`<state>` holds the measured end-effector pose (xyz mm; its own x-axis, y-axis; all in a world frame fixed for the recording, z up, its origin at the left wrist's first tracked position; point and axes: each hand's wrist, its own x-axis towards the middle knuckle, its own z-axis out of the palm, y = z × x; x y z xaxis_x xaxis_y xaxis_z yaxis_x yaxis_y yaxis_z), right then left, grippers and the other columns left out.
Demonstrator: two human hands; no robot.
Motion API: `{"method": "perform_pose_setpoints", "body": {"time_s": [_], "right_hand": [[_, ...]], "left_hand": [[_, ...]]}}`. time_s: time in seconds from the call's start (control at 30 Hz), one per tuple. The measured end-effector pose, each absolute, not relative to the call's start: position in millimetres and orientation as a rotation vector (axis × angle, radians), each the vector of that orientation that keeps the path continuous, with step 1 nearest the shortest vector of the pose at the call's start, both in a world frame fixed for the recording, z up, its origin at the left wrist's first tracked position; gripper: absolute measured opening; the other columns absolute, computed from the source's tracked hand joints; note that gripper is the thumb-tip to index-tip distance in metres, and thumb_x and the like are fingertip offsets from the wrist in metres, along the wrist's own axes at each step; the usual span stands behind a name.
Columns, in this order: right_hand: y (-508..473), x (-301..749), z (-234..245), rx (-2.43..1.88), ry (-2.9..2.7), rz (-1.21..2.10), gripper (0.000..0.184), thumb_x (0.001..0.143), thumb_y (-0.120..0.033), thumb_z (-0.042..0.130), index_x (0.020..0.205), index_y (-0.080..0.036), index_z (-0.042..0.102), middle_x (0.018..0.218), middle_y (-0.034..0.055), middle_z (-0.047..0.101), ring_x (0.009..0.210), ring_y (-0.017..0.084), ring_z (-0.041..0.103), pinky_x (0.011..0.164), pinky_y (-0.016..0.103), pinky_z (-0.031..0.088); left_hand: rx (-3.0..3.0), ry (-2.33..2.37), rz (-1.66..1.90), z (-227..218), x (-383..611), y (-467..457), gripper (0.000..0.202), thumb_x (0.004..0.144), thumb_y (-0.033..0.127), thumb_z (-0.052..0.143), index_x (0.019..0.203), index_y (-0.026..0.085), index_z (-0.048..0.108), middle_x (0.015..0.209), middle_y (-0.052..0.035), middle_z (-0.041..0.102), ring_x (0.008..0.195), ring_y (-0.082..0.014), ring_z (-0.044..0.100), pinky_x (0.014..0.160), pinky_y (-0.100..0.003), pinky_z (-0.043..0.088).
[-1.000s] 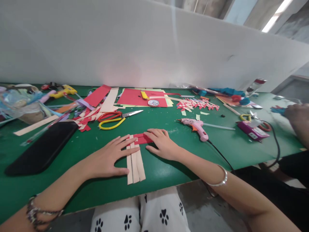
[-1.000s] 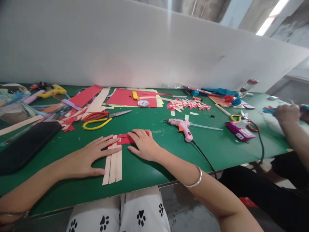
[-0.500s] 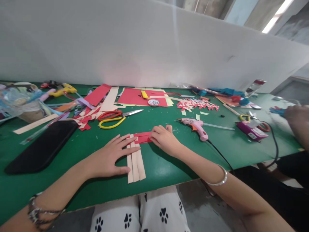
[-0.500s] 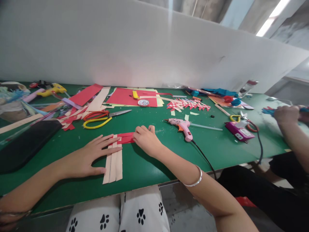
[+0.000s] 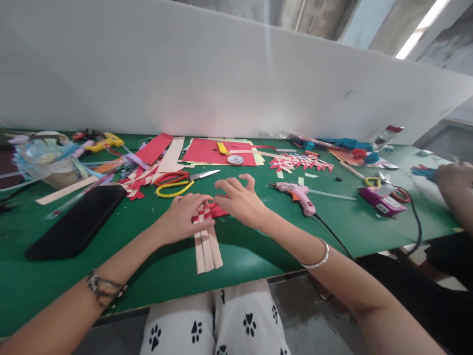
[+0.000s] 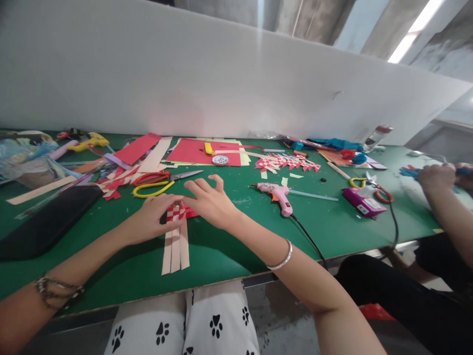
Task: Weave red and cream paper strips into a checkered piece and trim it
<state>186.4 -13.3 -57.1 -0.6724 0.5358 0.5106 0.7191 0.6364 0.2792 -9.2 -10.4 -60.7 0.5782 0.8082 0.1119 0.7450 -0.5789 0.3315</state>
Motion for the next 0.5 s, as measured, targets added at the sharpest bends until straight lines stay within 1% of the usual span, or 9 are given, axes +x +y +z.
{"method": "perform_pose_setpoints", "body": {"time_s": [0.07,0.13,0.2,0.27,0.33,0.4,0.43,0.5], "right_hand": [[-12.8,183.1,-55.1,-0.992,-2.476,-0.678,0.02,0.089,-0.014,0.042,0.083,-0.024,0.059,0.114,0.0034,0.053,0.103,0.018,0.04,0.094,0.043,0.011],[-13.5,184.2,-52.2,-0.995,-2.474,-0.704,0.021,0.088,-0.013,0.042,0.084,-0.025,0.059,0.114,0.0028,0.053,0.103,0.018,0.04,0.094,0.043,0.011],[-17.0,192.9,-47.1,-1.045,-2.431,-0.737,0.02,0.089,-0.015,0.043,0.09,-0.026,0.059,0.116,0.0031,0.053,0.104,0.018,0.04,0.094,0.042,0.013],[-24.4,210.9,-40.6,-1.193,-2.328,-0.765,0.019,0.089,-0.021,0.044,0.102,-0.027,0.058,0.118,0.0048,0.053,0.105,0.019,0.042,0.093,0.04,0.016],[-34.8,236.4,-35.9,-1.441,-2.171,-0.799,0.023,0.089,-0.028,0.044,0.109,-0.024,0.055,0.116,0.0075,0.054,0.103,0.022,0.044,0.091,0.04,0.021],[-45.6,265.3,-36.6,-1.772,-2.023,-0.795,0.025,0.09,-0.031,0.041,0.106,-0.019,0.056,0.108,0.01,0.058,0.097,0.023,0.049,0.087,0.04,0.027],[-49.9,279.4,-39.6,-1.961,-1.947,-0.747,0.028,0.09,-0.033,0.04,0.104,-0.016,0.057,0.1,0.0114,0.06,0.092,0.024,0.051,0.083,0.039,0.031],[-54.5,304.4,-50.1,-2.339,-1.809,-0.588,0.038,0.089,-0.041,0.039,0.1,-0.011,0.057,0.095,0.0154,0.06,0.088,0.028,0.054,0.071,0.036,0.037]], "left_hand": [[2.551,1.313,0.447,-62.2,0.3,-5.4,0.044,0.077,0.055,0.047,0.099,0.017,0.054,0.089,-0.0058,0.06,0.082,-0.0229,0.054,0.07,-0.032,0.038],[2.498,1.326,0.467,-65.7,6.1,-2.1,0.033,0.08,0.048,0.044,0.083,0.017,0.056,0.08,-0.0041,0.059,0.072,-0.0198,0.054,0.062,-0.029,0.037],[2.442,1.343,0.452,-69.5,7.6,-0.9,0.03,0.083,0.041,0.038,0.074,0.018,0.056,0.075,-0.0036,0.058,0.068,-0.0183,0.054,0.059,-0.028,0.036],[2.409,1.361,0.446,-72.2,6.0,-1.4,0.035,0.086,0.037,0.032,0.07,0.018,0.057,0.075,-0.0042,0.06,0.069,-0.0181,0.055,0.06,-0.028,0.037],[2.387,1.384,0.447,-73.0,3.3,-2.7,0.041,0.088,0.038,0.028,0.068,0.018,0.058,0.075,-0.0046,0.062,0.071,-0.0182,0.057,0.061,-0.027,0.037],[2.373,1.408,0.451,-72.2,1.2,-4.2,0.045,0.088,0.04,0.027,0.066,0.019,0.059,0.076,-0.0043,0.065,0.071,-0.0177,0.058,0.061,-0.027,0.038],[2.372,1.422,0.45,-71.4,0.5,-4.9,0.046,0.089,0.041,0.027,0.065,0.019,0.059,0.076,-0.004,0.066,0.07,-0.0174,0.059,0.061,-0.026,0.038],[2.38,1.447,0.455,-69.4,-0.7,-6.4,0.048,0.088,0.043,0.026,0.062,0.019,0.06,0.074,-0.0037,0.067,0.068,-0.0169,0.059,0.059,-0.025,0.038]]}}
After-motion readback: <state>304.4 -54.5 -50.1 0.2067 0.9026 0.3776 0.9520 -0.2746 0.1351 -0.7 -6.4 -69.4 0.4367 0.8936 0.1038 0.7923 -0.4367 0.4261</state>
